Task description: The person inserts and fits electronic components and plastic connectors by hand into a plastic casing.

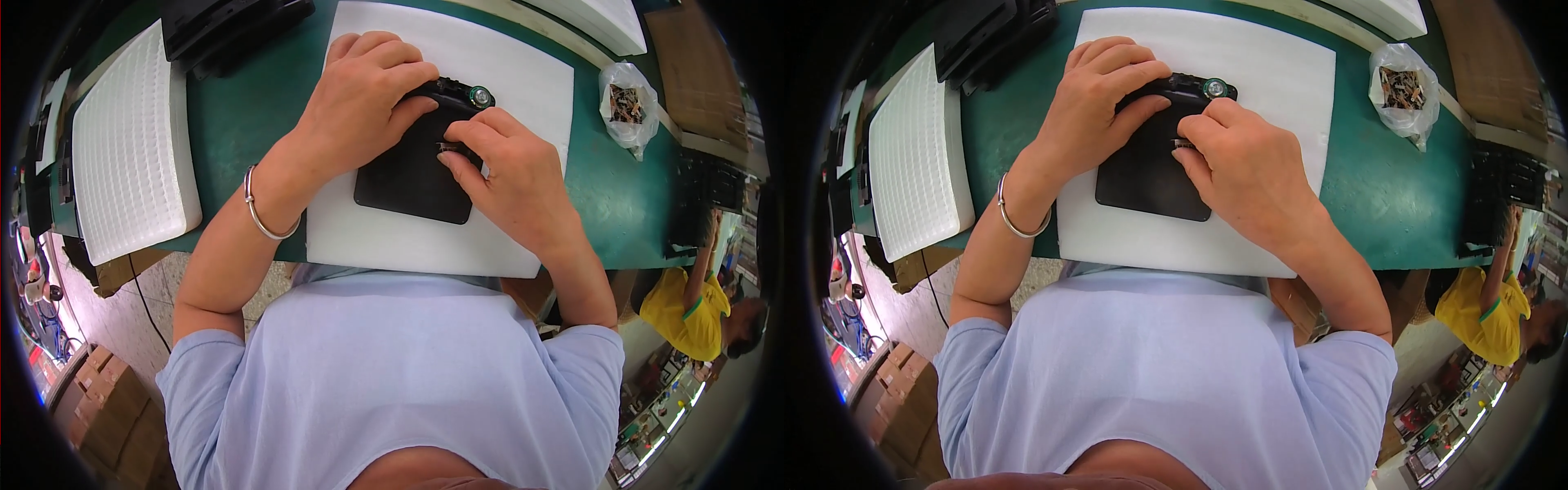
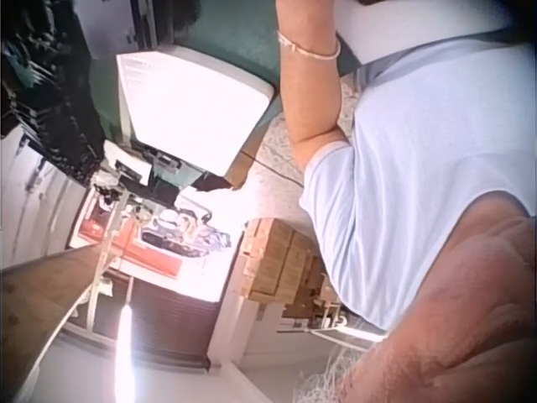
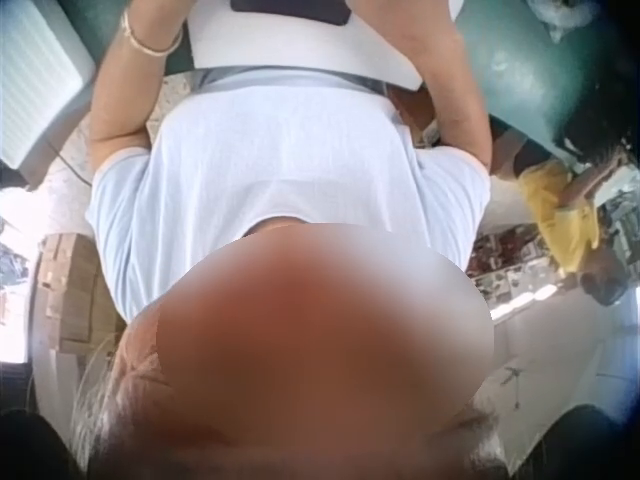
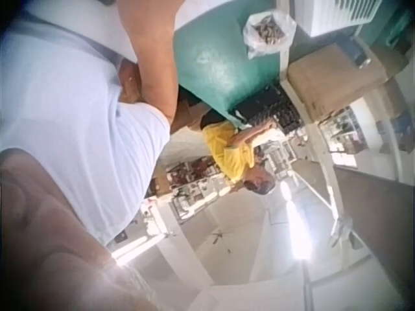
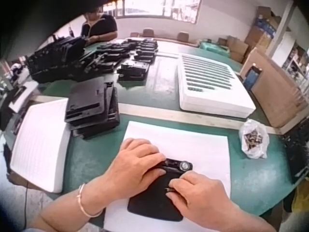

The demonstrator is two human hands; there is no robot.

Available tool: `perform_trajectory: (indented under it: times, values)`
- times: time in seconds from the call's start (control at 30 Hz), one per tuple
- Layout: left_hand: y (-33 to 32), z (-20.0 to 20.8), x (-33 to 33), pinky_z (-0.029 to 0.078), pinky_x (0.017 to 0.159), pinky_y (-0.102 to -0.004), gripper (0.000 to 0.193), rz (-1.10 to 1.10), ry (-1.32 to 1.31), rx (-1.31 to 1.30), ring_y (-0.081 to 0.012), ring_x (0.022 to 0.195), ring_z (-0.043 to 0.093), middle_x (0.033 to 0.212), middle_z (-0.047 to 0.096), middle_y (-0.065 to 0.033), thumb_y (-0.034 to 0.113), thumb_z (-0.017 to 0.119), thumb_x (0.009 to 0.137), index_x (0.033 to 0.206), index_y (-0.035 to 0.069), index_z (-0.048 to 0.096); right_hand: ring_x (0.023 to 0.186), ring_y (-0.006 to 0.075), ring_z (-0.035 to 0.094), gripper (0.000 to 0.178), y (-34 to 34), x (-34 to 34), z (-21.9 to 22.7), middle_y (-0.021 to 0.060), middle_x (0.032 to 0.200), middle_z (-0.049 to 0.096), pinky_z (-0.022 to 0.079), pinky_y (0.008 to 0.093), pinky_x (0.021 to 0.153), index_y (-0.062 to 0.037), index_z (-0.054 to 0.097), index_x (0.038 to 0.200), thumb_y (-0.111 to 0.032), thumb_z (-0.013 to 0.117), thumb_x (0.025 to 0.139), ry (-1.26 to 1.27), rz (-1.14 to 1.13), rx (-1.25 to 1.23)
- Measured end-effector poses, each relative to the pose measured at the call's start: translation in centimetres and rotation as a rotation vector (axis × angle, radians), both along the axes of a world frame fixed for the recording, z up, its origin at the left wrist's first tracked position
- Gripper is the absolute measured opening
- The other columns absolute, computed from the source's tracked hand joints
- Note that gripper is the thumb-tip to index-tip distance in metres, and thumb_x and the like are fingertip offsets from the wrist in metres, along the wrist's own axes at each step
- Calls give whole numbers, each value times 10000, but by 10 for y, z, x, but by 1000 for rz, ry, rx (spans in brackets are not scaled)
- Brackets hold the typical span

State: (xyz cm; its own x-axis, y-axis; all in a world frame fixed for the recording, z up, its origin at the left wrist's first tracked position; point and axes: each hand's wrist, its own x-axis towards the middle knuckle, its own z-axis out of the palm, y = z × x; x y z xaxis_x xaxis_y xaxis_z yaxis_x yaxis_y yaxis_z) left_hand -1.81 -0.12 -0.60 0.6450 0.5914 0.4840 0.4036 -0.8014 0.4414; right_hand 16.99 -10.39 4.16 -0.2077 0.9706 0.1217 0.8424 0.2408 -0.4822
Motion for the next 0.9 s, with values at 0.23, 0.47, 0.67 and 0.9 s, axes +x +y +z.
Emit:
perform_trajectory:
  times: [0.23,0.47,0.67,0.9]
  values:
    - [-1,0,1,426,979,-402,302,7,-21,14,-271,1082,603,1048,679,-60,121,792,787,1074,89,702,757,280,649,97,4,4,-2,74,868,645,544,367,648,-79,676,952,-112,709,867,35,25,73]
    - [-12,22,5,531,742,-329,248,-141,-377,-51,-262,902,645,923,678,-96,-40,776,748,983,24,731,687,97,613,100,6,11,14,34,867,679,496,232,605,-29,676,1031,-90,615,981,703,-199,-271]
    - [-12,22,2,529,705,-304,209,-229,-388,-187,-229,846,651,900,678,-97,-48,767,775,972,10,727,667,67,594,122,11,14,15,30,856,665,488,214,568,-12,676,1049,-95,603,998,970,-162,-365]
    - [-13,20,2,521,682,-298,176,-259,-395,-231,-221,807,649,890,677,-103,-44,767,801,965,-6,713,650,51,592,173,15,14,12,25,825,665,491,192,542,-9,680,1075,-158,618,1012,1062,-100,-344]
